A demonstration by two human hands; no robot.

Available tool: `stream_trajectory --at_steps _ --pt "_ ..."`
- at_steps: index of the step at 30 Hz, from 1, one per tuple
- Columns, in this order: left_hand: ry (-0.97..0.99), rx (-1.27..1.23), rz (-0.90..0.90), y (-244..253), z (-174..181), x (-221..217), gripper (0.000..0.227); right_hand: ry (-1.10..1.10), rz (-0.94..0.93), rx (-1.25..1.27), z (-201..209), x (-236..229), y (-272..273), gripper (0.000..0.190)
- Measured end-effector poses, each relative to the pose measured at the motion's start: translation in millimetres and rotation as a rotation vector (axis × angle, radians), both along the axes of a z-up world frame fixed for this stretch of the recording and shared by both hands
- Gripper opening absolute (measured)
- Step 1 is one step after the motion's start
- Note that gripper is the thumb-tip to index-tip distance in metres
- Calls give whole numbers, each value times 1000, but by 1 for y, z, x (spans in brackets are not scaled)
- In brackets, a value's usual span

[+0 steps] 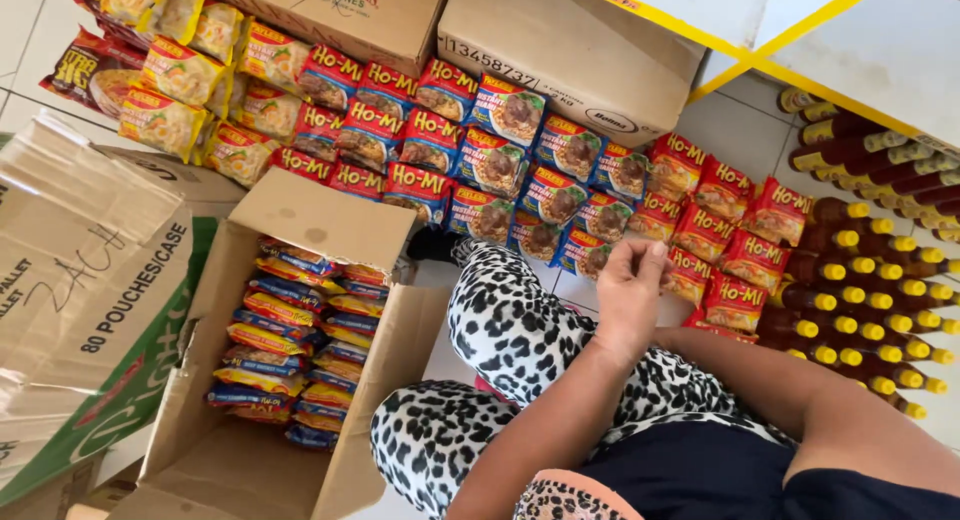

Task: Stocking instant noodle pouches onto grocery store shelves from cardboard boxes.

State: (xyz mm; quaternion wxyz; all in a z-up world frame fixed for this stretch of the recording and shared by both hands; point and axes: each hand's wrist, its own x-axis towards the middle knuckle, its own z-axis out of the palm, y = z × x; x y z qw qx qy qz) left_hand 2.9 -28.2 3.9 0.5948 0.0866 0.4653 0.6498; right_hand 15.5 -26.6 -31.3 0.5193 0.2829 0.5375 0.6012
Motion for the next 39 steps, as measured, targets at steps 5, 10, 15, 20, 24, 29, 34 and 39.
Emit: stream_trajectory --at_steps 5,10,15,20,24,29,34,39 --pt "-56 -84 -29 -13 -18 16 19 -1366 1248 157 -123 110 -22 16" --pt "-2 -101 -84 -10 -40 19 26 -1918 1698 507 -237 251 -51 25" --pt "95 -72 -110 3 -41 11 29 -2426 2152 1064 -261 344 -31 34" --pt "96 -176 -205 -7 -29 -3 28 -3008 2297 624 -263 422 -7 52" --pt "99 -245 -214 -2 -37 -3 30 -3280 2032 372 -310 452 10 65" --pt "45 -244 -231 10 -28 10 31 -3092 1924 12 -306 444 17 87" --pt "98 -262 -289 25 -22 19 30 -3108 1807 -84 -323 434 27 110" --pt "150 -254 -370 30 -23 27 30 -3122 1723 -361 -302 420 36 124"
